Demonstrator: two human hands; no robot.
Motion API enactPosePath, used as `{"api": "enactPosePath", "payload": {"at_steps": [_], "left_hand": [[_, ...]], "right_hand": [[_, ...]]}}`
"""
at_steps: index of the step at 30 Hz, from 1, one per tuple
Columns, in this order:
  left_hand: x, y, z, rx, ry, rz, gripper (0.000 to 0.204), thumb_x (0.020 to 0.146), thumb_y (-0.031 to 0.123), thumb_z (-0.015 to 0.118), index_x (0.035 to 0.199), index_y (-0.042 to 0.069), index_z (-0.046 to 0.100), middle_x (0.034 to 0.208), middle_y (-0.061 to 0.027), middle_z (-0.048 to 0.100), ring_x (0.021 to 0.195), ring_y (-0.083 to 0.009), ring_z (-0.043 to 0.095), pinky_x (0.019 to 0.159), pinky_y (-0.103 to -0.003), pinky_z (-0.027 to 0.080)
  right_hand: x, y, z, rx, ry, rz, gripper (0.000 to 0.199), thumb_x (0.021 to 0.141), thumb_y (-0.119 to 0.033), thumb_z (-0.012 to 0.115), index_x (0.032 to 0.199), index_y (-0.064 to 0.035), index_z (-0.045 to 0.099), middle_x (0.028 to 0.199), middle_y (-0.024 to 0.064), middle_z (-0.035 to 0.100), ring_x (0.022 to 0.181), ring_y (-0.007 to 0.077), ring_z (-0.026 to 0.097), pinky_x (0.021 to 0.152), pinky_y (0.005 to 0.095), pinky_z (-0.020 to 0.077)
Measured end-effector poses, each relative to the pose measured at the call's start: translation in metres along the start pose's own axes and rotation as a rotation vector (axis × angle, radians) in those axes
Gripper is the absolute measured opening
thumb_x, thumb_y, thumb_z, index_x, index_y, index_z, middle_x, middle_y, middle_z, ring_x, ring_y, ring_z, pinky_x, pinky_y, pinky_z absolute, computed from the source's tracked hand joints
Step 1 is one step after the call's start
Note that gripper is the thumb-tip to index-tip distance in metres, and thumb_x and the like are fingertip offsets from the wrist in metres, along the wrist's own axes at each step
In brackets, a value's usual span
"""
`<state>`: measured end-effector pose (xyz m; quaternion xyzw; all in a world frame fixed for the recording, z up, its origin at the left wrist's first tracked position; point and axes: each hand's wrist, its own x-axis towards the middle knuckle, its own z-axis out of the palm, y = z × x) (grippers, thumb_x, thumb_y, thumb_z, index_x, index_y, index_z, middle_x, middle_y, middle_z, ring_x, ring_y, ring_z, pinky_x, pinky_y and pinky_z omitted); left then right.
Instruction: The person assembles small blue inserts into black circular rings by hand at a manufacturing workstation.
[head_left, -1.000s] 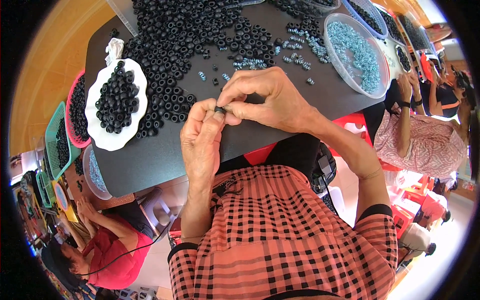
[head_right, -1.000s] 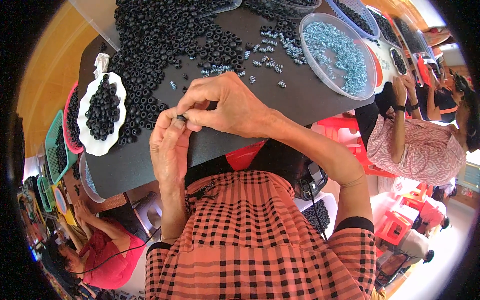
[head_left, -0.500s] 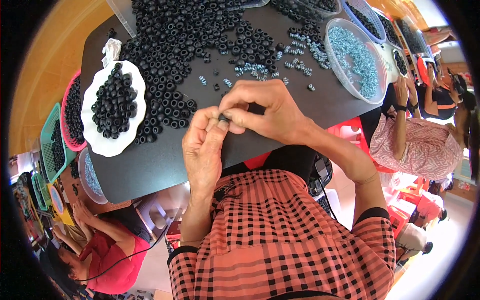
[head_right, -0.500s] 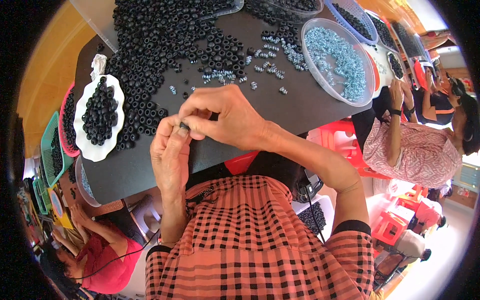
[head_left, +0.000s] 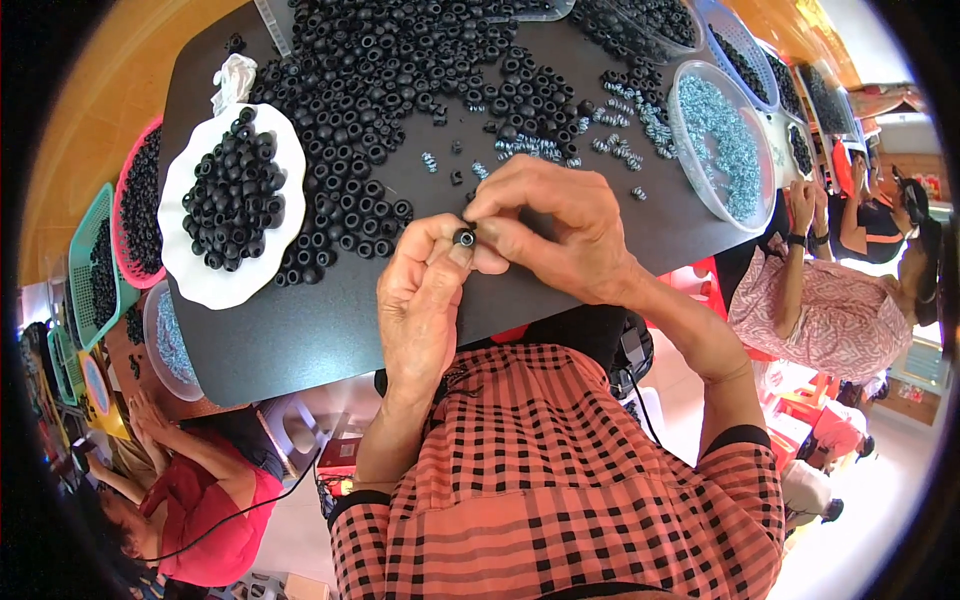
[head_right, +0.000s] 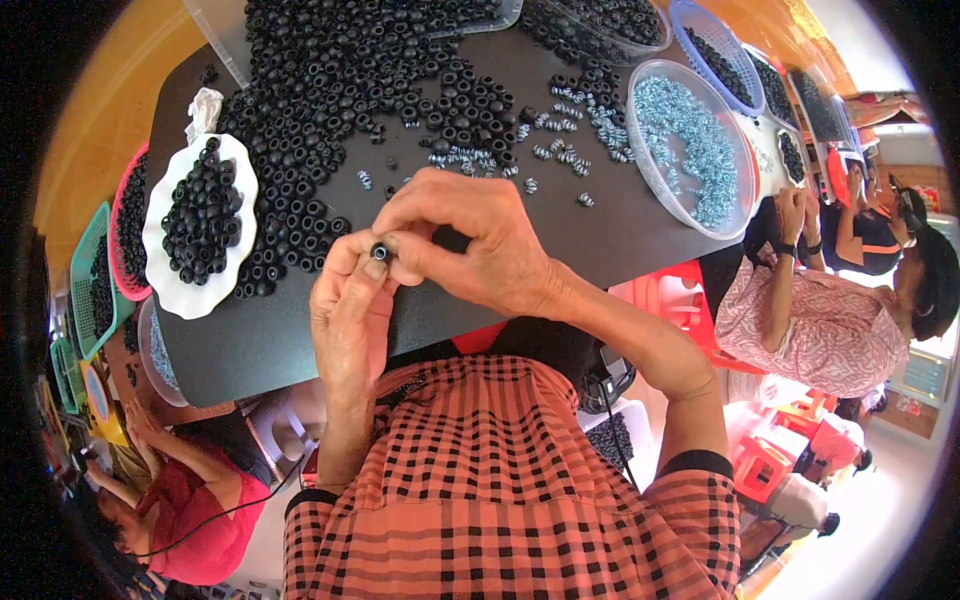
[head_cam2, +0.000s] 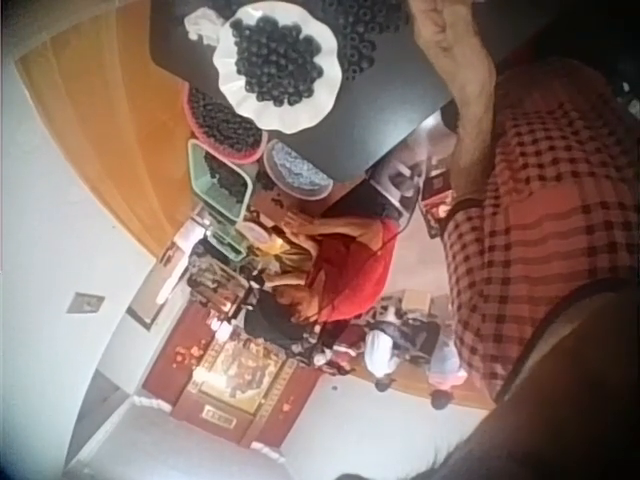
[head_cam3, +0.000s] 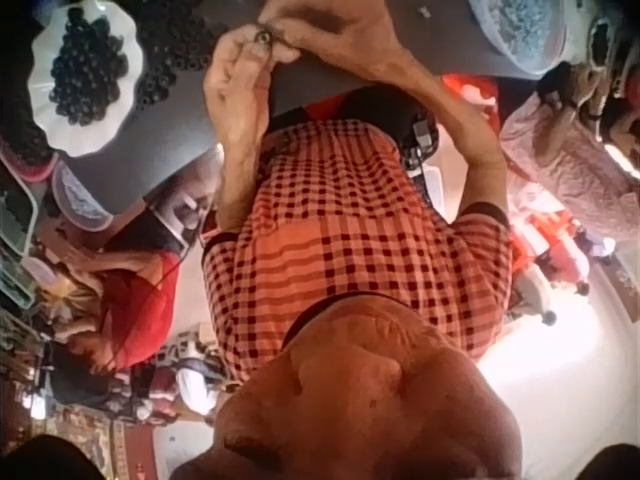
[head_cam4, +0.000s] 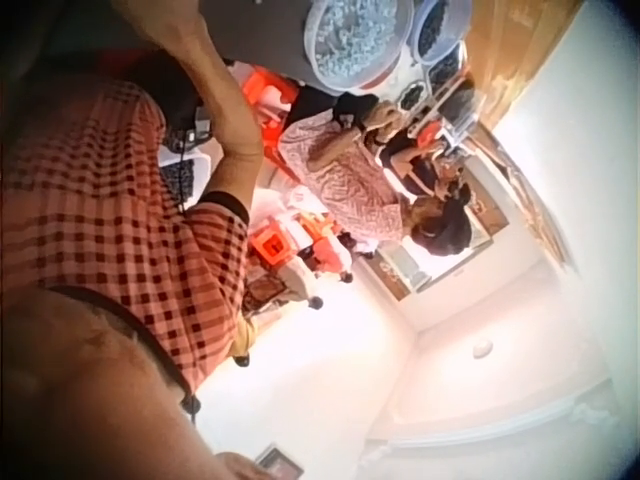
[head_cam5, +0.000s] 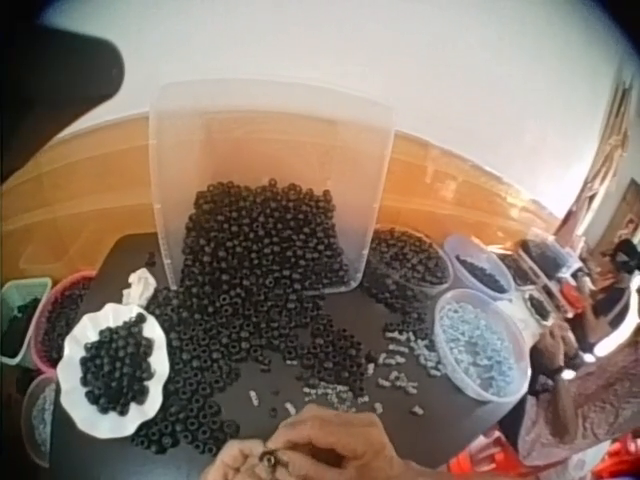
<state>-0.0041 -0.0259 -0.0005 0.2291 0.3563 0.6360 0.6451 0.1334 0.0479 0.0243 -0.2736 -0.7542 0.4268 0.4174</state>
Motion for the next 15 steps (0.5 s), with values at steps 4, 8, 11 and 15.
{"api": "enactPosePath", "payload": {"at_steps": [4,8,11,15], "left_hand": [[-0.002,-0.005,-0.01,-0.013,-0.01,-0.008,0.014,0.094,0.004,0.05,0.105,-0.002,0.054,0.083,-0.0009,0.06,0.08,-0.0025,0.052,0.072,-0.017,0.04],[-0.002,-0.005,-0.013,0.116,-0.034,-0.017,0.018,0.095,0.008,0.051,0.108,-0.003,0.054,0.094,-0.0077,0.061,0.088,-0.0143,0.059,0.09,-0.031,0.044],[-0.001,-0.006,-0.014,0.151,-0.072,-0.002,0.018,0.095,0.008,0.05,0.108,-0.003,0.053,0.093,-0.0083,0.062,0.088,-0.0146,0.059,0.09,-0.031,0.044],[0.0,-0.004,-0.008,0.127,-0.072,0.017,0.014,0.095,0.005,0.049,0.106,-0.002,0.054,0.086,-0.0073,0.066,0.085,-0.0096,0.06,0.084,-0.025,0.045]], "right_hand": [[-0.004,0.002,0.001,-0.161,-0.069,-0.123,0.011,0.076,0.003,0.069,0.085,-0.0008,0.065,0.081,0.006,0.063,0.069,0.0107,0.058,0.056,0.0236,0.0457],[0.0,-0.002,-0.005,-0.026,-0.092,0.078,0.006,0.076,-0.001,0.067,0.08,-0.002,0.063,0.073,0.0035,0.062,0.065,0.0104,0.06,0.057,0.0242,0.0475],[0.002,-0.005,-0.009,0.044,-0.168,0.25,0.005,0.078,-0.005,0.067,0.08,-0.0018,0.063,0.07,0.0024,0.062,0.064,0.0075,0.058,0.056,0.0222,0.046],[-0.001,-0.001,-0.005,0.126,-0.085,0.426,0.006,0.081,-0.007,0.064,0.084,-0.0011,0.065,0.071,0.002,0.064,0.062,0.0049,0.057,0.056,0.0213,0.0458]]}}
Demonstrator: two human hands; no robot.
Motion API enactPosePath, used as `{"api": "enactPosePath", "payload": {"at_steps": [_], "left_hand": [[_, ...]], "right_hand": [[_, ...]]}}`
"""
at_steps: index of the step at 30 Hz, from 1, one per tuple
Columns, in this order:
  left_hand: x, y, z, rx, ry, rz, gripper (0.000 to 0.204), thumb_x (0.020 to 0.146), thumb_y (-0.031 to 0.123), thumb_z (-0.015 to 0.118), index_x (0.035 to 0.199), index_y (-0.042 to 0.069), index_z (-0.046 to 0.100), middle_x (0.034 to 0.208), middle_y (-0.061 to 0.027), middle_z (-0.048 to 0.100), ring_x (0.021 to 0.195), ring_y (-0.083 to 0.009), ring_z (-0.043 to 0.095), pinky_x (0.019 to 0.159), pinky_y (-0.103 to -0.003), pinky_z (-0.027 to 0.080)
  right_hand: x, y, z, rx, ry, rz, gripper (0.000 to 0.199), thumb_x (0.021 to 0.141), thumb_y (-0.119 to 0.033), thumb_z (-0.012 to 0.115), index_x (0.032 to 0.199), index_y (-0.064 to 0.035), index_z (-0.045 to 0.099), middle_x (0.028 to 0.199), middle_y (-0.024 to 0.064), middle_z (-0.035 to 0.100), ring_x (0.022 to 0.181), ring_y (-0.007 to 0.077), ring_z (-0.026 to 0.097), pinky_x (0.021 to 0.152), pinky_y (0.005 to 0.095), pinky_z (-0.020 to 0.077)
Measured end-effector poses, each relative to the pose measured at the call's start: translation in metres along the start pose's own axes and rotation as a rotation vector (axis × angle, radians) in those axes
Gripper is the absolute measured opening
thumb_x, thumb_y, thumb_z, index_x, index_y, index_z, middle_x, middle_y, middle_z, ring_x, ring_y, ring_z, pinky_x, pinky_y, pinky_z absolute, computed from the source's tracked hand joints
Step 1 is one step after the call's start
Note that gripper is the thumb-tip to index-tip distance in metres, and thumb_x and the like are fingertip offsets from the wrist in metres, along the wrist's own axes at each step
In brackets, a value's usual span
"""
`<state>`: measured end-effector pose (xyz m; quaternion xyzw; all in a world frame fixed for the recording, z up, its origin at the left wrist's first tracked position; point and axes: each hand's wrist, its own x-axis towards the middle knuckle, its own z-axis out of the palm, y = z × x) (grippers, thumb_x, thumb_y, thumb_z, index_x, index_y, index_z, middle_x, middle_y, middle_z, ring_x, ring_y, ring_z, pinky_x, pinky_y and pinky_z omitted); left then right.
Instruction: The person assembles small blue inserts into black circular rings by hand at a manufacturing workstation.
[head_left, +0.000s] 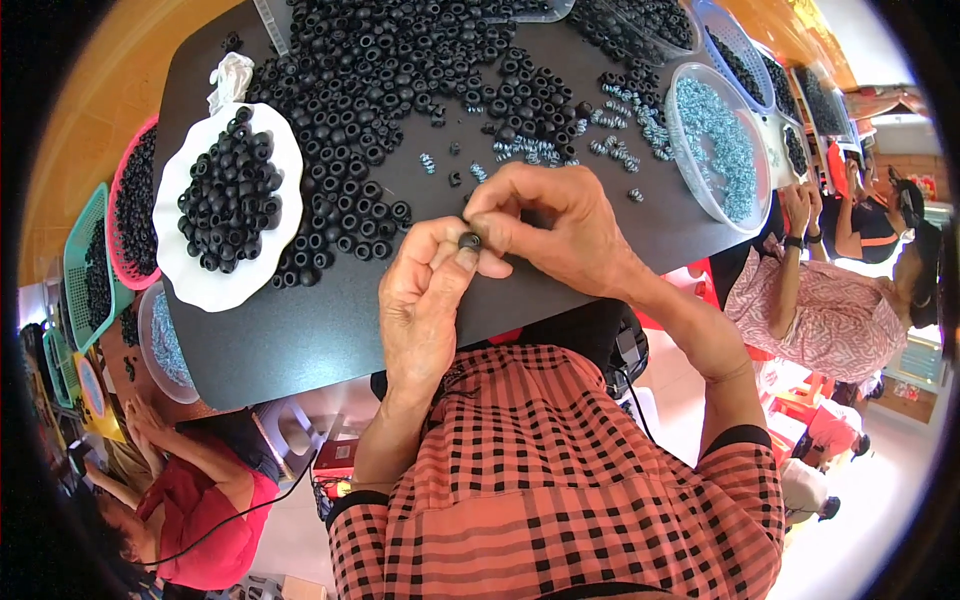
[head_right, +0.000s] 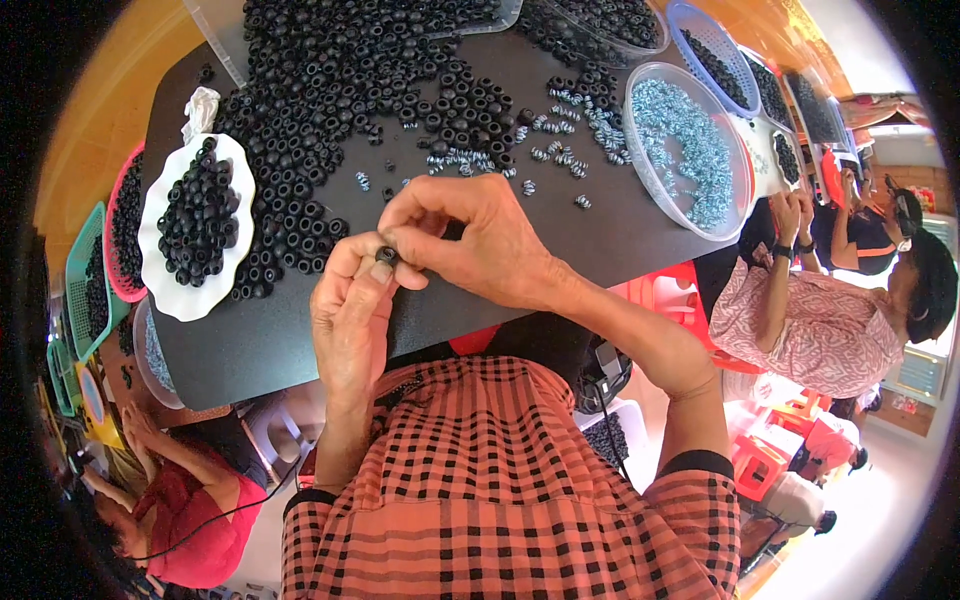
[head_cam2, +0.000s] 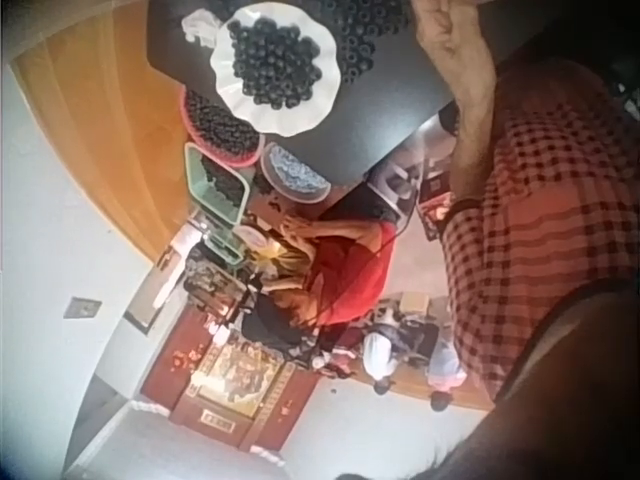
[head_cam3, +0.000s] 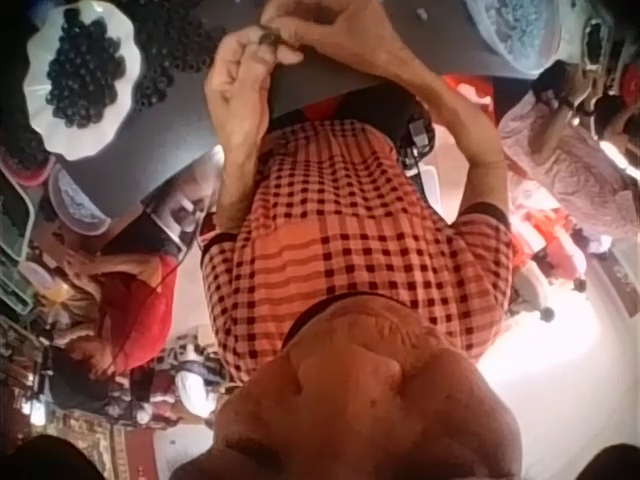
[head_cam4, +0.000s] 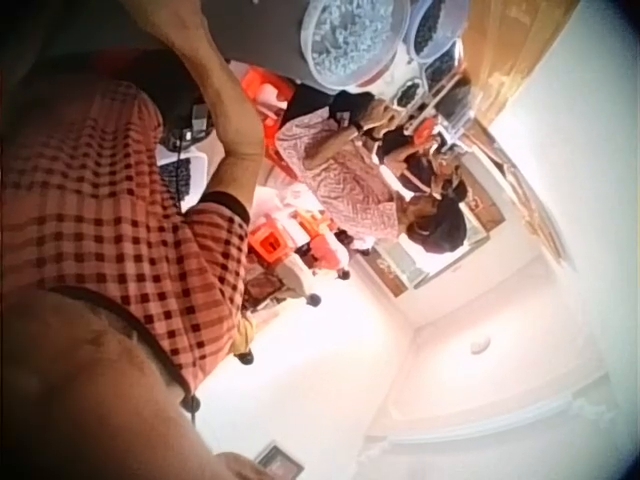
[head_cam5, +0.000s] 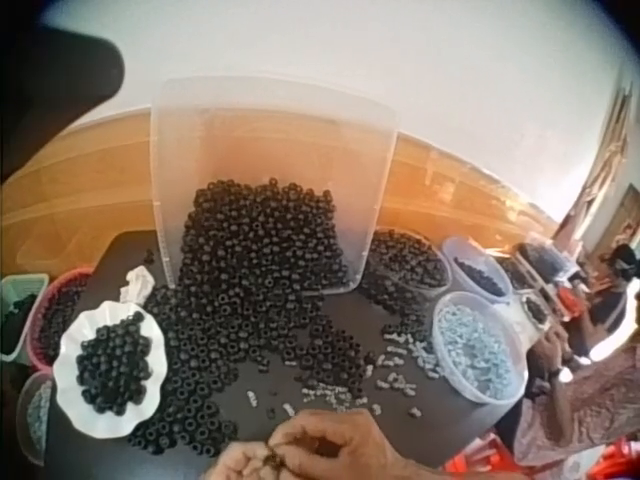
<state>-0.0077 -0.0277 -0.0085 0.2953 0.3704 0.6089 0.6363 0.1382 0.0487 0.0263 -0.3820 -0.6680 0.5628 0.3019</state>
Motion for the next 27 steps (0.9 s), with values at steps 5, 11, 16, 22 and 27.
{"api": "enactPosePath", "payload": {"at_steps": [5,11,16,22,27], "left_hand": [[0.001,0.0,0.0,-0.029,-0.004,0.02,0.015,0.095,0.006,0.048,0.106,-0.002,0.054,0.087,-0.0099,0.066,0.089,-0.0132,0.061,0.089,-0.029,0.044],[0.0,0.001,-0.001,0.004,-0.013,0.021,0.015,0.094,0.006,0.049,0.106,-0.002,0.054,0.087,-0.0107,0.066,0.087,-0.0134,0.061,0.087,-0.028,0.045],[-0.001,0.001,0.001,0.01,-0.014,0.013,0.015,0.094,0.005,0.049,0.106,-0.003,0.054,0.088,-0.0113,0.066,0.085,-0.013,0.061,0.085,-0.027,0.044],[0.0,-0.001,0.0,-0.039,-0.014,0.025,0.014,0.094,0.003,0.049,0.106,-0.003,0.054,0.088,-0.013,0.065,0.087,-0.014,0.06,0.086,-0.028,0.045],[0.0,0.0,0.001,-0.042,-0.008,0.039,0.015,0.094,0.002,0.048,0.107,-0.003,0.053,0.087,-0.0134,0.066,0.088,-0.0162,0.06,0.088,-0.031,0.044]], "right_hand": [[0.014,-0.006,-0.004,-0.294,0.206,-0.305,0.008,0.08,-0.002,0.062,0.088,-0.0018,0.065,0.073,0.0036,0.063,0.061,0.0083,0.058,0.057,0.0244,0.0488],[0.051,0.008,-0.017,-0.738,0.109,-0.599,0.013,0.076,-0.006,0.064,0.089,-0.005,0.063,0.076,0.0092,0.061,0.065,0.0266,0.062,0.059,0.0373,0.0495],[0.064,0.01,-0.013,-1.007,-0.071,-0.624,0.008,0.077,-0.012,0.064,0.081,-0.006,0.062,0.075,0.0102,0.061,0.07,0.0286,0.062,0.062,0.041,0.0487],[0.058,-0.001,-0.023,-0.862,-0.052,-0.522,0.012,0.074,-0.004,0.064,0.086,-0.005,0.064,0.081,0.0073,0.062,0.072,0.0234,0.062,0.067,0.0344,0.0473],[0.006,-0.009,-0.026,-0.272,0.019,-0.137,0.013,0.075,-0.002,0.063,0.088,-0.0017,0.068,0.085,0.0061,0.066,0.077,0.0139,0.064,0.07,0.0261,0.0514]]}}
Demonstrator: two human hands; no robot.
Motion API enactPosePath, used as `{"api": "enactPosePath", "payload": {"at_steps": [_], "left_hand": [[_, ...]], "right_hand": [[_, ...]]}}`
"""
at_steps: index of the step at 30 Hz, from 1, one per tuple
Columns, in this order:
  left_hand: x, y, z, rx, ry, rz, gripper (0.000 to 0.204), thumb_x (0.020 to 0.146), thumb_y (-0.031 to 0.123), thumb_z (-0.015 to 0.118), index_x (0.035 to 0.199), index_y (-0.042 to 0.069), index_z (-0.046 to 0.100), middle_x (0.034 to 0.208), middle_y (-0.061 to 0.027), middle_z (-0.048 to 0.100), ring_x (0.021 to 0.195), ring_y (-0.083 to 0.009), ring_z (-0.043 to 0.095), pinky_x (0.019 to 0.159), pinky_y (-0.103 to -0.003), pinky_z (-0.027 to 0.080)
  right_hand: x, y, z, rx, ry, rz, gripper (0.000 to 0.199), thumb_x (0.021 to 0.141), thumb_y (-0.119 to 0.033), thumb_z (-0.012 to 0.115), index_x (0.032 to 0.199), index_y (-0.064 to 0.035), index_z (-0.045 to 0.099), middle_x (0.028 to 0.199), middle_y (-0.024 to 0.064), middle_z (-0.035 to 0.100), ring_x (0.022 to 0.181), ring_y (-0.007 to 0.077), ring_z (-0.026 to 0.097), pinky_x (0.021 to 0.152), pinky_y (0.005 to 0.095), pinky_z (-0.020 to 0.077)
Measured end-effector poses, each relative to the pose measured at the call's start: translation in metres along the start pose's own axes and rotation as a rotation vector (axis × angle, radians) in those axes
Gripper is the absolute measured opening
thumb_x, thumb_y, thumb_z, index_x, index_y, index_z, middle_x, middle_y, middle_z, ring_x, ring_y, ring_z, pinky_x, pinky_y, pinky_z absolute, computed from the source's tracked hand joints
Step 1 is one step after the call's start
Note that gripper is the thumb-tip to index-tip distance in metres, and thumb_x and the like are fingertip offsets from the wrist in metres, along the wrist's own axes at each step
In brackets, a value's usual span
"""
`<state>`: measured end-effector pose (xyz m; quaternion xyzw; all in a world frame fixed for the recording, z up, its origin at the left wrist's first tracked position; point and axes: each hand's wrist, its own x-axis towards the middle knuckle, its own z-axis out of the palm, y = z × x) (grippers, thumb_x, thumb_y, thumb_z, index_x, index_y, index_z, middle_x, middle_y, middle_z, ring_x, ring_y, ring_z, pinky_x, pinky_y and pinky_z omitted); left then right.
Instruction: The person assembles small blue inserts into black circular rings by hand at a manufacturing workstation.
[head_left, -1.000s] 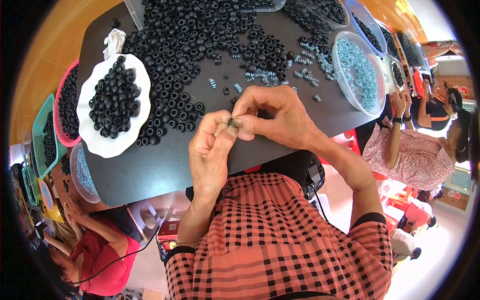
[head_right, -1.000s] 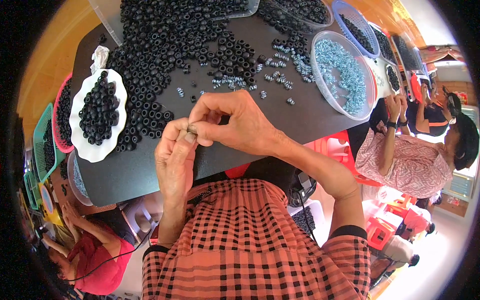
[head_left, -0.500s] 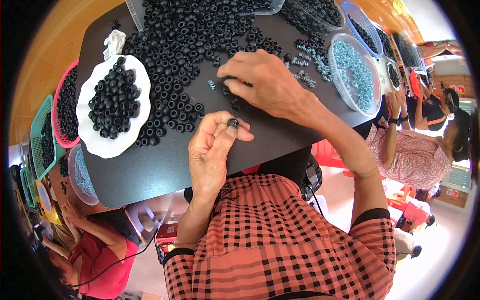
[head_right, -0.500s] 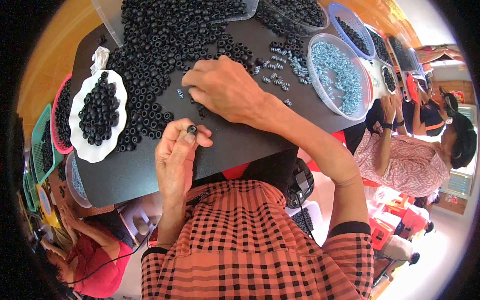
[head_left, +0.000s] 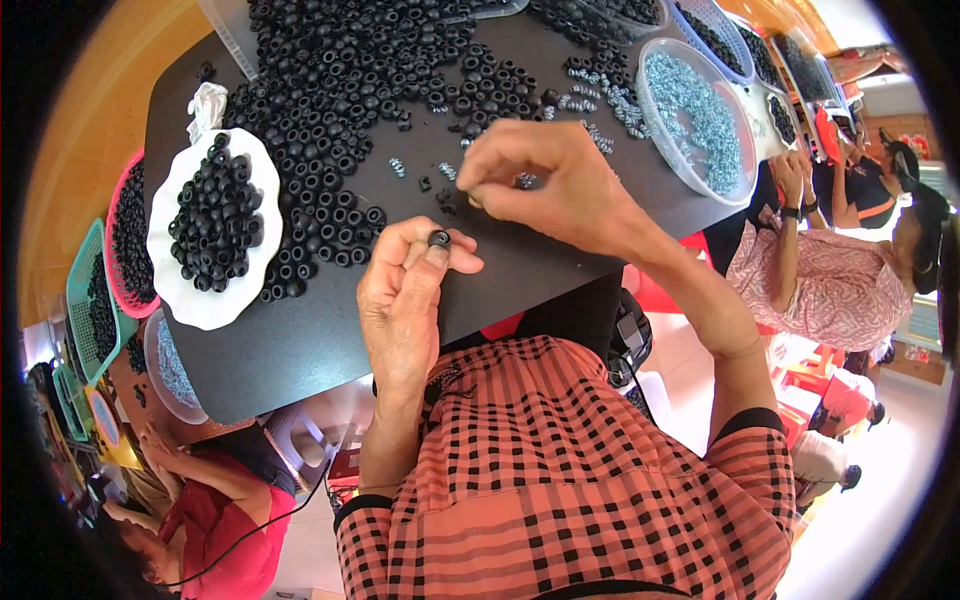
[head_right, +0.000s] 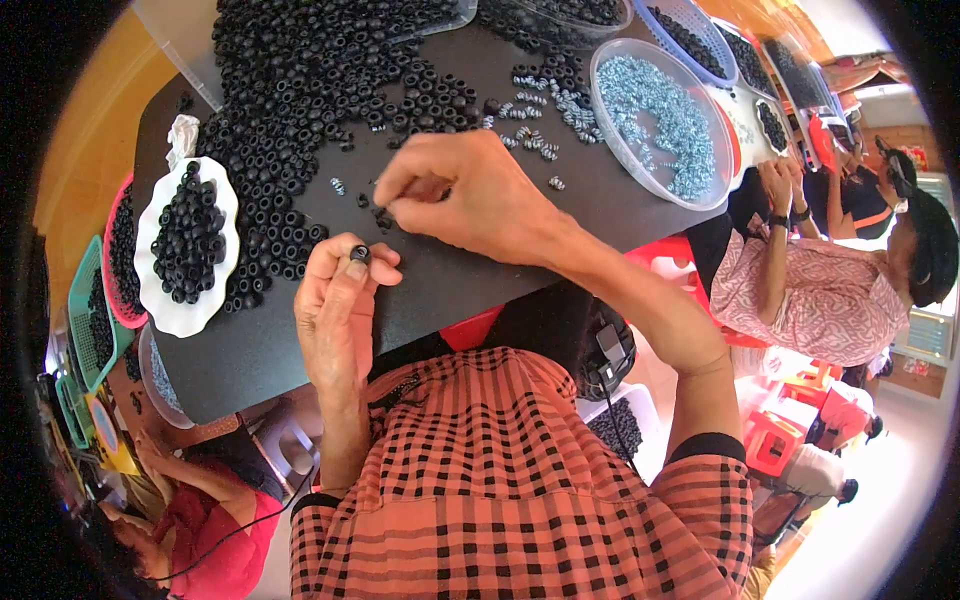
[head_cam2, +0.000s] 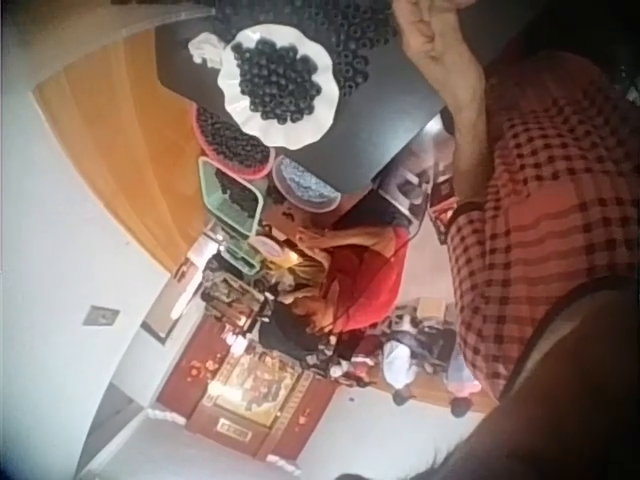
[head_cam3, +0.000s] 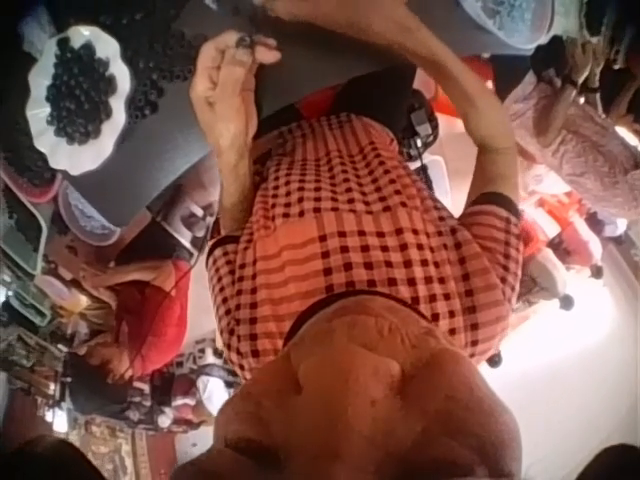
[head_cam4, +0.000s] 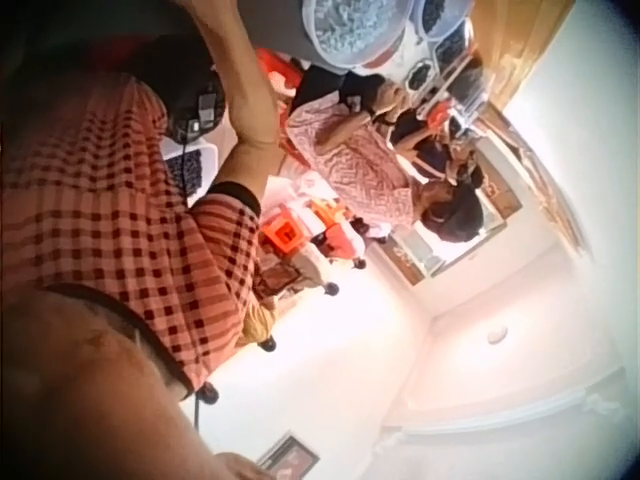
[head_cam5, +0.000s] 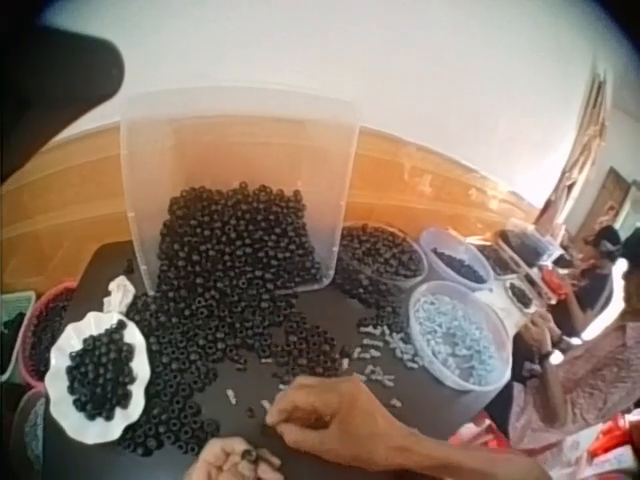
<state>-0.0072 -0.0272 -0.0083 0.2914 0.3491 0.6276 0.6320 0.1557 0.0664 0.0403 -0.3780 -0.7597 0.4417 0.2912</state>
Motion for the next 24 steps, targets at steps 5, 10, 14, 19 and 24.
{"api": "enactPosePath", "payload": {"at_steps": [5,10,14,19,24], "left_hand": [[0.002,-0.002,0.003,0.06,-0.012,0.015,0.015,0.094,0.003,0.048,0.107,-0.002,0.053,0.086,-0.0127,0.066,0.087,-0.0147,0.06,0.088,-0.029,0.043],[0.0,-0.003,0.006,0.184,-0.001,-0.012,0.014,0.094,0.004,0.048,0.105,-0.001,0.055,0.084,-0.0088,0.067,0.083,-0.0086,0.057,0.083,-0.024,0.042],[-0.001,-0.001,0.007,0.258,0.003,-0.014,0.015,0.094,0.004,0.048,0.105,-0.001,0.056,0.082,-0.0068,0.067,0.081,-0.0067,0.056,0.081,-0.023,0.042],[-0.001,0.001,0.013,0.32,0.023,-0.011,0.015,0.094,0.004,0.048,0.105,-0.002,0.056,0.082,-0.0059,0.067,0.079,-0.0057,0.055,0.079,-0.021,0.042],[-0.001,-0.003,0.016,0.281,0.041,-0.008,0.014,0.093,0.003,0.049,0.104,-0.002,0.056,0.082,-0.0032,0.064,0.076,-0.004,0.053,0.075,-0.019,0.041]], "right_hand": [[-0.025,0.006,0.008,0.399,-0.008,0.06,0.015,0.079,0.007,0.063,0.092,0.0009,0.068,0.096,0.0045,0.063,0.082,0.0085,0.059,0.07,0.0216,0.0476],[-0.025,0.007,0.018,0.396,-0.006,-0.006,0.015,0.079,0.007,0.063,0.092,0.0007,0.068,0.095,0.005,0.064,0.082,0.0087,0.06,0.07,0.0219,0.0478],[-0.027,0.014,0.021,0.294,0.054,-0.116,0.015,0.076,0.003,0.062,0.089,-0.0012,0.068,0.084,0.0047,0.066,0.073,0.0112,0.065,0.065,0.023,0.0515],[-0.027,0.021,0.022,0.254,0.121,-0.274,0.016,0.075,0.004,0.063,0.088,-0.0011,0.068,0.085,0.0055,0.066,0.073,0.0119,0.065,0.065,0.0239,0.0523],[-0.03,0.019,0.019,0.311,0.101,-0.212,0.015,0.074,0.003,0.066,0.089,-0.0005,0.067,0.084,0.0051,0.067,0.073,0.0115,0.065,0.065,0.0244,0.0526]]}}
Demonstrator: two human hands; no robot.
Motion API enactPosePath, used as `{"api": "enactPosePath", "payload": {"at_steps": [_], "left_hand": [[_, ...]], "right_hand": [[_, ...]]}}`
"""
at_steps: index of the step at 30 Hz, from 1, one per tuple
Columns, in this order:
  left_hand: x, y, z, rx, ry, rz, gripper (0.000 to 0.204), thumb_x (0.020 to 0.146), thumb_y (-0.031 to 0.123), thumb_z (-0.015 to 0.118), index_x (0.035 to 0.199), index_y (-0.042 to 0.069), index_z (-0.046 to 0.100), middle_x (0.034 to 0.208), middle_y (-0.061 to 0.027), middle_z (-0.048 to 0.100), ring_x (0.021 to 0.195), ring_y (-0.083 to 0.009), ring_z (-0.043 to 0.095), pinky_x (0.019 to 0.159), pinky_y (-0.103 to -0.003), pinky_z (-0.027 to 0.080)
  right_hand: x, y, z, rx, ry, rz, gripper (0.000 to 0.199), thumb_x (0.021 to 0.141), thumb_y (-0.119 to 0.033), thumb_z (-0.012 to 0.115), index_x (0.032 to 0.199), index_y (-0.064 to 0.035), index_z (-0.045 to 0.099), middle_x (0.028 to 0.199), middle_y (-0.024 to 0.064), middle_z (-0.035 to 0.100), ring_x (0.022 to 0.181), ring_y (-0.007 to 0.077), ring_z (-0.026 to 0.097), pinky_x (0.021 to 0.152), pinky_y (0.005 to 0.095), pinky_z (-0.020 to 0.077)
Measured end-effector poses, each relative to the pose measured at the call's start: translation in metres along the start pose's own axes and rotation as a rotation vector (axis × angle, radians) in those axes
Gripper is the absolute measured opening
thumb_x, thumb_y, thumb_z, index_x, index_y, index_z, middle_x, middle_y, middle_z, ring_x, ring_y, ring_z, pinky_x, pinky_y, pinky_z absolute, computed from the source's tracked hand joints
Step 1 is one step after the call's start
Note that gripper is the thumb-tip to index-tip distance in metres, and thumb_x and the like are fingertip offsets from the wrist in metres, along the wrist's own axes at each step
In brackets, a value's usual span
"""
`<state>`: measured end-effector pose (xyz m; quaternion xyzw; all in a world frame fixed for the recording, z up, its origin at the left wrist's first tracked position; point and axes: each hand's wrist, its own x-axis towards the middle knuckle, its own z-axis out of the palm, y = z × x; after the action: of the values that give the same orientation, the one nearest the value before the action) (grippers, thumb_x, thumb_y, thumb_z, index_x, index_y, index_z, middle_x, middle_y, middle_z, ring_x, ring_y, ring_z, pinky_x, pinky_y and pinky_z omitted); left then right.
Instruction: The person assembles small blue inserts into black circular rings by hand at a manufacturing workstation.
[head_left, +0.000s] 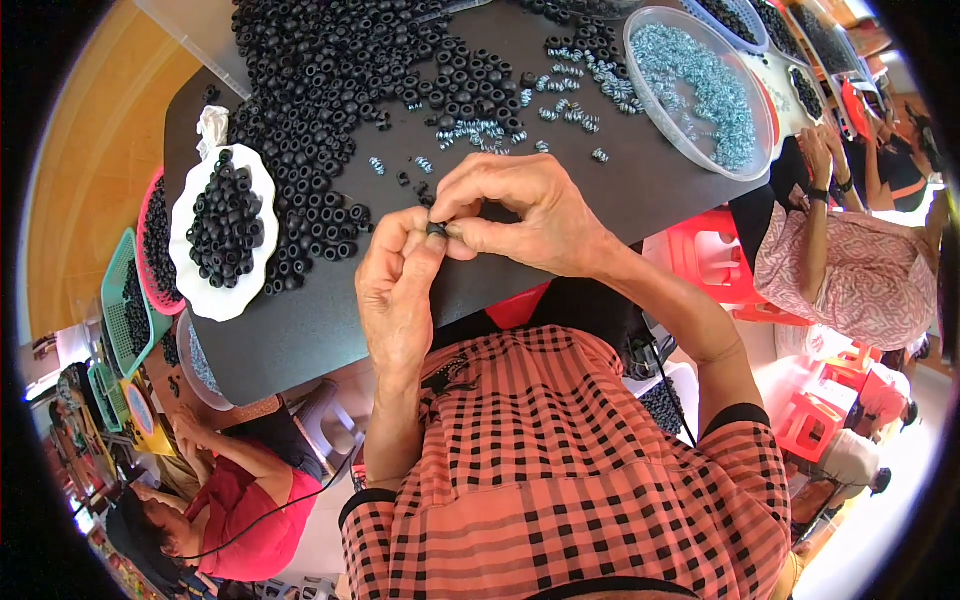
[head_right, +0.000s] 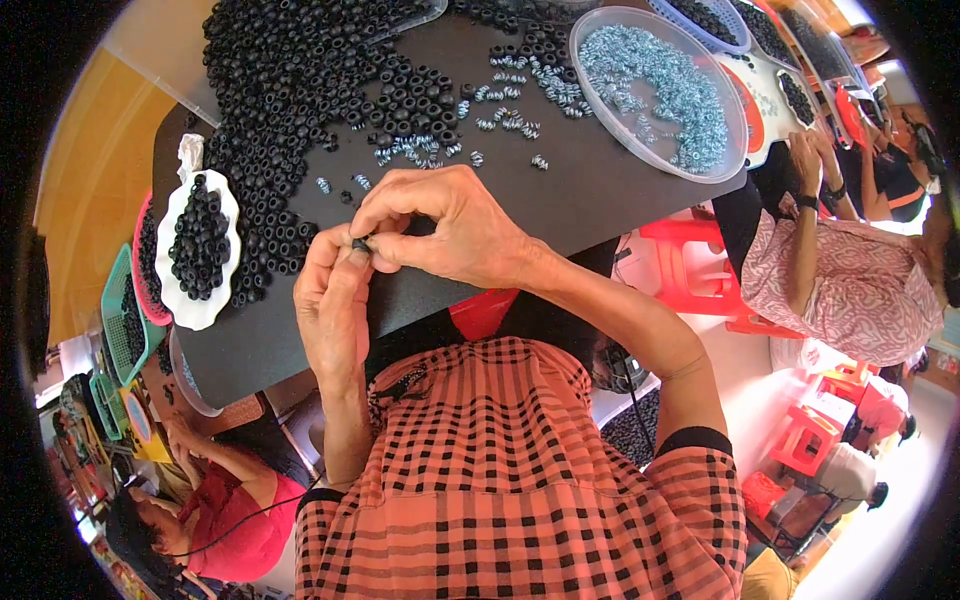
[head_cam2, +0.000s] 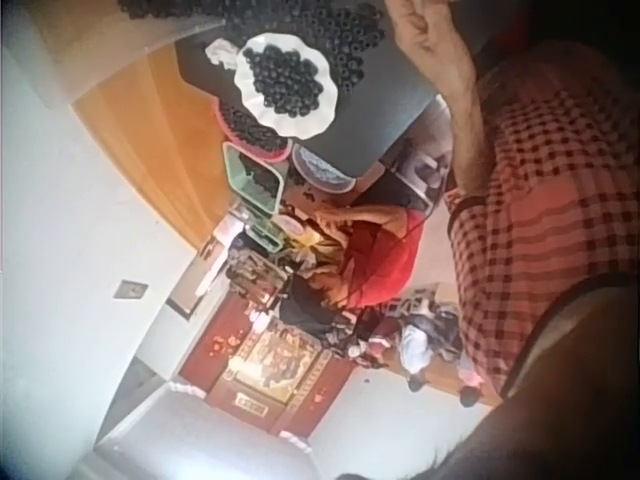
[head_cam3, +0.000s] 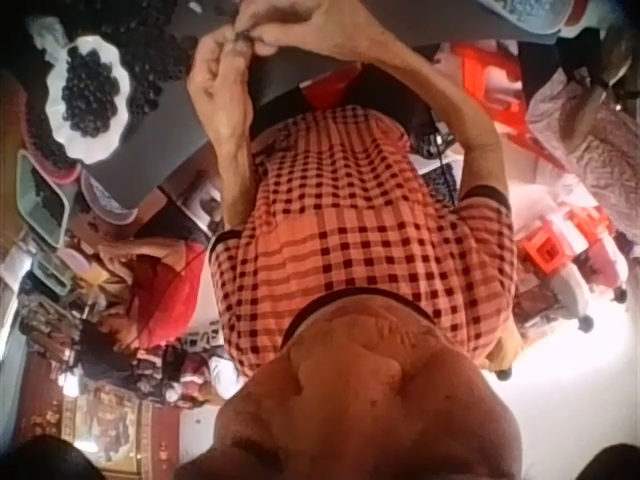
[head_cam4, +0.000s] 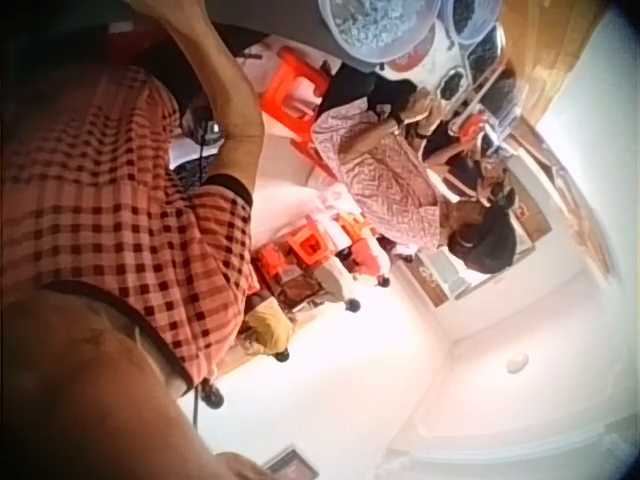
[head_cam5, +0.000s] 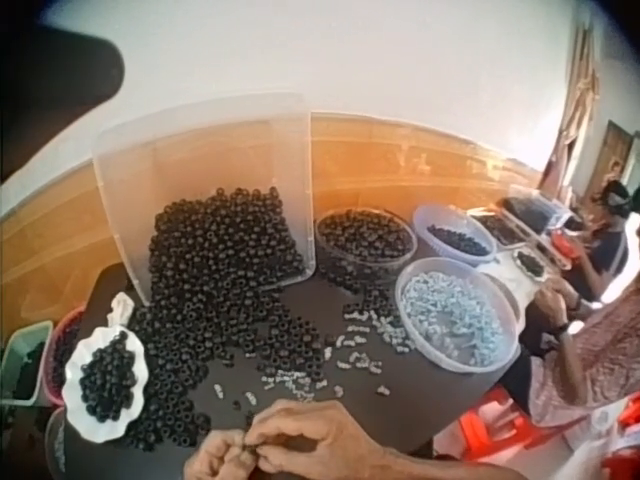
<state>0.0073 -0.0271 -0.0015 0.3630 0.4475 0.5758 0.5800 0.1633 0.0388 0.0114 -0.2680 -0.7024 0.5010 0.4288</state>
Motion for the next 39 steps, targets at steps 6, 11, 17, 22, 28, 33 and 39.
{"api": "enactPosePath", "payload": {"at_steps": [6,11,17,22,28,33,39], "left_hand": [[0.001,0.0,0.003,-0.016,0.018,0.009,0.013,0.092,0.001,0.05,0.101,-0.002,0.058,0.082,-0.0001,0.061,0.074,-0.0021,0.049,0.071,-0.016,0.038],[0.002,-0.004,0.001,-0.006,0.033,0.023,0.013,0.092,0.001,0.049,0.102,-0.001,0.058,0.085,-0.0043,0.063,0.077,-0.0052,0.053,0.075,-0.02,0.041],[0.002,-0.003,0.002,-0.074,-0.045,0.033,0.014,0.092,0.0,0.047,0.104,-0.002,0.056,0.088,-0.0117,0.065,0.085,-0.0135,0.06,0.087,-0.029,0.043],[0.001,-0.004,0.002,-0.037,-0.029,0.033,0.014,0.092,0.0,0.048,0.104,-0.002,0.056,0.087,-0.0102,0.065,0.08,-0.0118,0.061,0.085,-0.027,0.044],[-0.001,-0.004,0.012,0.089,-0.021,0.065,0.015,0.093,0.003,0.049,0.105,-0.003,0.056,0.086,-0.0073,0.062,0.08,-0.0112,0.058,0.08,-0.024,0.045],[0.0,-0.004,0.01,0.126,0.0,0.061,0.014,0.094,0.003,0.049,0.105,-0.003,0.056,0.085,-0.0068,0.062,0.08,-0.0105,0.058,0.078,-0.023,0.044],[0.0,-0.003,0.011,0.125,0.013,0.05,0.014,0.094,0.004,0.05,0.104,-0.003,0.057,0.084,-0.0064,0.062,0.079,-0.01,0.058,0.076,-0.022,0.043]], "right_hand": [[-0.008,0.01,-0.006,-0.029,-0.036,0.034,0.014,0.076,0.005,0.065,0.088,-0.0023,0.063,0.084,0.0042,0.064,0.074,0.0096,0.06,0.065,0.0242,0.0495],[-0.009,0.006,-0.007,-0.032,-0.022,0.055,0.018,0.077,0.006,0.062,0.092,-0.0031,0.064,0.083,0.0028,0.063,0.072,0.0073,0.057,0.06,0.0222,0.0458],[-0.011,0.009,-0.006,0.022,0.043,0.001,0.016,0.078,0.005,0.062,0.092,-0.0021,0.064,0.085,0.003,0.063,0.069,0.0061,0.055,0.058,0.0208,0.0433],[-0.014,0.008,-0.007,0.14,0.059,0.158,0.01,0.081,0.004,0.063,0.089,-0.0011,0.064,0.086,0.0035,0.063,0.073,0.0054,0.057,0.059,0.021,0.0449],[-0.014,0.01,-0.008,0.239,0.017,0.204,0.01,0.082,0.007,0.062,0.09,0.0005,0.064,0.088,0.0054,0.064,0.075,0.0085,0.06,0.065,0.0227,0.0493],[-0.014,0.011,-0.007,0.221,0.013,0.137,0.013,0.083,0.005,0.063,0.094,0.0009,0.067,0.093,0.0083,0.065,0.08,0.0113,0.061,0.07,0.0247,0.0513],[-0.015,0.01,-0.007,0.195,0.034,0.153,0.011,0.084,0.005,0.063,0.094,0.0012,0.066,0.091,0.007,0.065,0.081,0.0108,0.062,0.069,0.0234,0.0505]]}}
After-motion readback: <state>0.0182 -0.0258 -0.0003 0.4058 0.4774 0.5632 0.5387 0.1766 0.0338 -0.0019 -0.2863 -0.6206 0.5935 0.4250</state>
